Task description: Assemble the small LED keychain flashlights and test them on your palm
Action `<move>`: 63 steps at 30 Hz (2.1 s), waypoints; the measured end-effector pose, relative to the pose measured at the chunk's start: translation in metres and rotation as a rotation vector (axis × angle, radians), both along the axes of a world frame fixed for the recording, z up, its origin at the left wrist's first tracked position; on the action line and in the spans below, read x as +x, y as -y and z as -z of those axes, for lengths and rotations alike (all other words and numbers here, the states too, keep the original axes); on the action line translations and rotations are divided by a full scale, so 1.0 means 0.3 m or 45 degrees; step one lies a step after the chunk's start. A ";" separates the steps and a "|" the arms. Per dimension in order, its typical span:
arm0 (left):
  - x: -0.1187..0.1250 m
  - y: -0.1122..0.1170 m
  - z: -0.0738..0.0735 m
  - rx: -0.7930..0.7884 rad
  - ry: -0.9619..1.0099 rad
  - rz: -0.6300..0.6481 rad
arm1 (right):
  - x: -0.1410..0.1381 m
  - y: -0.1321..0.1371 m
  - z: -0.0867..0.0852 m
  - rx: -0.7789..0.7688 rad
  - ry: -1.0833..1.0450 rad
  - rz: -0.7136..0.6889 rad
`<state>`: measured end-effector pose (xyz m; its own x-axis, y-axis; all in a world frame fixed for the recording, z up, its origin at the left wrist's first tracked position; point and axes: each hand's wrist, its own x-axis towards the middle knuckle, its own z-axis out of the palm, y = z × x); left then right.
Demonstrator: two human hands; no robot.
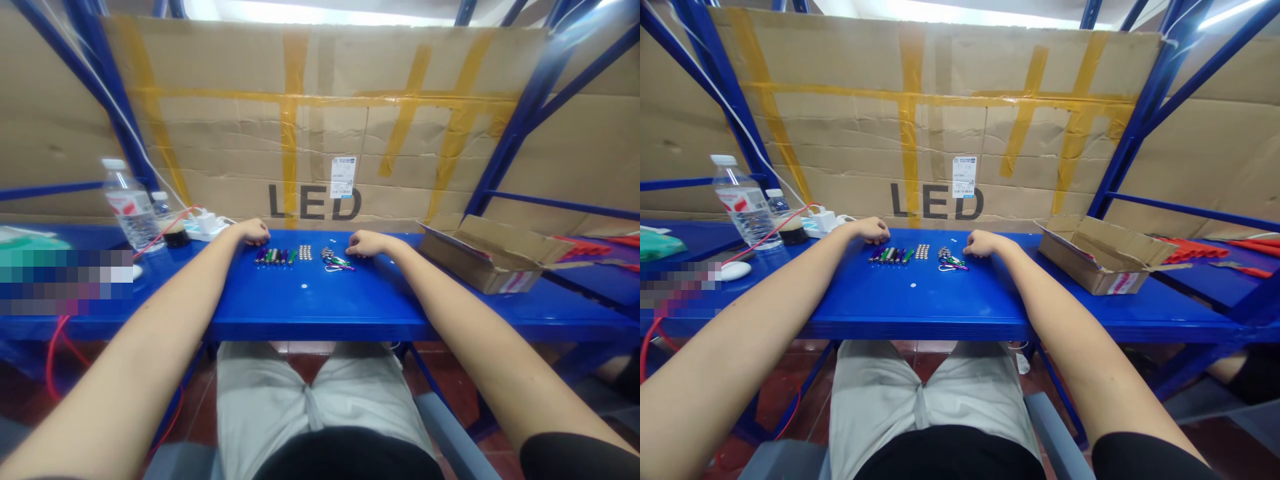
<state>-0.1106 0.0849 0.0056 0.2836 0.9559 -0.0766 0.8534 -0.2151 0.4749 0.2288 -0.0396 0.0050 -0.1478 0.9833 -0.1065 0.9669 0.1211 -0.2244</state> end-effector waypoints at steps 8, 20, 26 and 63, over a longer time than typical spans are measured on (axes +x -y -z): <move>-0.009 -0.003 -0.003 -0.041 0.015 0.014 | -0.009 0.014 -0.007 -0.010 -0.004 0.014; 0.086 0.126 -0.110 -0.148 -0.273 0.690 | -0.011 0.012 -0.006 -0.015 0.005 0.014; 0.150 0.182 -0.122 -0.219 -0.524 0.683 | -0.010 0.007 -0.004 -0.002 0.002 0.029; 0.280 0.176 0.018 0.728 -0.066 0.647 | -0.130 0.040 -0.016 0.316 -0.987 -0.007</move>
<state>-0.0265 0.0319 0.0002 0.7086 0.6037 0.3654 0.6018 -0.7874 0.1339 0.1897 -0.0517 0.0099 -0.0950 0.9638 0.2490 0.5469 0.2595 -0.7960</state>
